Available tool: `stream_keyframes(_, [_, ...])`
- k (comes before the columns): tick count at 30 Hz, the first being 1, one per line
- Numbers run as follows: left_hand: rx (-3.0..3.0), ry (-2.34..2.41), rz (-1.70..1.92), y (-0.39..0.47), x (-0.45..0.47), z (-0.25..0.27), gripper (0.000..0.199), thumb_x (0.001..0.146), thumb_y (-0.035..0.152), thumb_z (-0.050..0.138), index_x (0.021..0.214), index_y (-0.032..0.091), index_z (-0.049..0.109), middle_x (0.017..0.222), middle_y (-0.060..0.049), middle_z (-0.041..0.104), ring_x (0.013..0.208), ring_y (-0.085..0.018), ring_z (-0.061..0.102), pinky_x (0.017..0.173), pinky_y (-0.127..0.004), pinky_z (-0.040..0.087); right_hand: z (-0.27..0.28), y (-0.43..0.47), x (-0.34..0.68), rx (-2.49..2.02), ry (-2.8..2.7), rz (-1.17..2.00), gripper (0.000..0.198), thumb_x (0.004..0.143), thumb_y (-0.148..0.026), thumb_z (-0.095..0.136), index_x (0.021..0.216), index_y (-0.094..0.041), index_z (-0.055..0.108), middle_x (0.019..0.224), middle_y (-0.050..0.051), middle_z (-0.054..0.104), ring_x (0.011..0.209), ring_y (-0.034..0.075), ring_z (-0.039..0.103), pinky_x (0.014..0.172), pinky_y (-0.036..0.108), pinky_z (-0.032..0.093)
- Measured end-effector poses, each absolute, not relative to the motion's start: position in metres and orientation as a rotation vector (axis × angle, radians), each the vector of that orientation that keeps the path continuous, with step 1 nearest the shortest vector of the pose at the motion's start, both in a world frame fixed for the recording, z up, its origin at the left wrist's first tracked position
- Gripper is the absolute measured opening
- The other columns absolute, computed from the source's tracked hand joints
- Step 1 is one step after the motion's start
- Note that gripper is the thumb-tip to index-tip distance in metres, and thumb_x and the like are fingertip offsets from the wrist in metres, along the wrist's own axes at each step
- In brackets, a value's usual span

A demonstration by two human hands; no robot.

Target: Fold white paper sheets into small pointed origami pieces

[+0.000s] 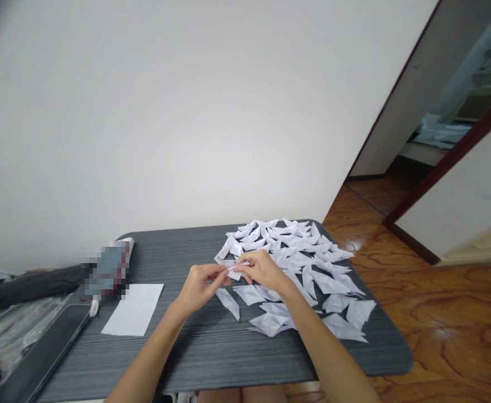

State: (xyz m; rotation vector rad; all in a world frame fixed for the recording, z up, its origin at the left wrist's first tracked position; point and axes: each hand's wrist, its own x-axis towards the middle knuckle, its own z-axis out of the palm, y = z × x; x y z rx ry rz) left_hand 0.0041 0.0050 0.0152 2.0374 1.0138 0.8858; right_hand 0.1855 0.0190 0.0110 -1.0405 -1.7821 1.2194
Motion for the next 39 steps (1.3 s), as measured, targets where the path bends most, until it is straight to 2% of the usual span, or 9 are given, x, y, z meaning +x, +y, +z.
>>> stream_keyframes(9, [2.229, 1.131, 0.851, 0.01, 0.006, 0.01, 0.033, 0.084, 0.025, 0.039, 0.059, 0.013, 0.057, 0.045, 0.002, 0.05, 0.043, -0.008, 0.045, 0.048, -0.018, 0.033, 0.006, 0.015, 0.175, -1.076, -1.747, 1.278, 0.027, 0.081, -0.03, 0.046, 0.061, -0.014, 0.055, 0.029, -0.007, 0.044, 0.025, 0.005, 0.038, 0.035, 0.015, 0.029])
stream_keyframes(13, [1.984, 1.114, 0.827, 0.014, 0.004, 0.007, 0.037, 0.085, 0.032, 0.038, 0.058, 0.013, 0.056, 0.04, 0.004, 0.046, 0.036, -0.006, 0.041, 0.042, -0.017, 0.032, 0.004, 0.019, 0.175, -1.064, -1.647, 1.384, 0.024, 0.08, -0.032, 0.048, 0.066, -0.014, 0.056, 0.033, -0.005, 0.049, 0.024, 0.006, 0.037, 0.031, 0.016, 0.027])
stream_keyframes(16, [1.665, 0.999, 0.788, 0.018, 0.003, 0.004, 0.036, 0.082, 0.038, 0.041, 0.069, 0.01, 0.06, 0.051, -0.001, 0.059, 0.04, -0.009, 0.052, 0.04, -0.018, 0.038, 0.001, 0.022, 0.174, -0.985, -1.619, 1.34, 0.021, 0.077, -0.032, 0.053, 0.071, -0.014, 0.059, 0.047, 0.0, 0.058, 0.039, 0.01, 0.051, 0.041, 0.021, 0.04])
stream_keyframes(19, [1.455, 0.946, 0.869, 0.02, 0.005, 0.0, 0.032, 0.075, 0.037, 0.054, 0.087, 0.008, 0.062, 0.068, -0.008, 0.067, 0.059, -0.017, 0.064, 0.051, -0.024, 0.049, -0.001, 0.024, 0.173, -0.937, -1.593, 1.177, 0.016, 0.074, -0.028, 0.057, 0.084, -0.015, 0.06, 0.068, 0.003, 0.063, 0.055, 0.012, 0.057, 0.054, 0.025, 0.046])
stream_keyframes(22, [1.37, 0.94, 0.98, 0.019, 0.007, -0.003, 0.035, 0.071, 0.034, 0.061, 0.094, 0.008, 0.061, 0.073, -0.009, 0.069, 0.069, -0.02, 0.066, 0.065, -0.031, 0.053, -0.003, 0.025, 0.17, -0.925, -1.565, 1.062, 0.027, 0.073, -0.023, 0.059, 0.099, -0.018, 0.054, 0.084, 0.004, 0.063, 0.071, 0.015, 0.059, 0.062, 0.027, 0.046])
stream_keyframes(27, [1.289, 0.952, 1.096, 0.019, 0.01, -0.009, 0.036, 0.069, 0.035, 0.062, 0.094, 0.009, 0.062, 0.083, -0.01, 0.07, 0.078, -0.024, 0.066, 0.073, -0.037, 0.053, -0.005, 0.025, 0.166, -0.933, -1.573, 0.941, 0.032, 0.074, -0.02, 0.058, 0.105, -0.019, 0.05, 0.092, 0.005, 0.064, 0.086, 0.018, 0.059, 0.071, 0.029, 0.044])
stream_keyframes(34, [1.459, 1.1, 1.32, 0.019, 0.012, -0.02, 0.027, 0.074, 0.033, 0.057, 0.09, 0.012, 0.064, 0.088, -0.009, 0.068, 0.071, -0.02, 0.066, 0.068, -0.03, 0.053, -0.008, 0.023, 0.156, -0.832, -1.423, 1.008, 0.044, 0.073, -0.014, 0.055, 0.115, -0.023, 0.043, 0.112, 0.007, 0.056, 0.105, 0.018, 0.052, 0.088, 0.034, 0.04])
stream_keyframes(36, [1.456, 1.131, 1.381, 0.019, 0.013, -0.018, 0.025, 0.076, 0.032, 0.054, 0.088, 0.013, 0.063, 0.079, -0.007, 0.068, 0.064, -0.017, 0.065, 0.064, -0.028, 0.052, -0.008, 0.022, 0.152, -0.822, -1.386, 0.999, 0.043, 0.072, -0.013, 0.055, 0.112, -0.024, 0.045, 0.115, 0.007, 0.053, 0.1, 0.017, 0.054, 0.084, 0.033, 0.042])
stream_keyframes(39, [1.413, 1.108, 1.406, 0.02, 0.013, -0.012, 0.021, 0.078, 0.032, 0.05, 0.08, 0.013, 0.059, 0.062, -0.002, 0.061, 0.055, -0.013, 0.059, 0.057, -0.024, 0.048, -0.007, 0.016, 0.147, -0.883, -1.459, 0.871, 0.019, 0.07, -0.014, 0.058, 0.088, -0.02, 0.058, 0.107, 0.007, 0.052, 0.092, 0.017, 0.054, 0.078, 0.03, 0.044])
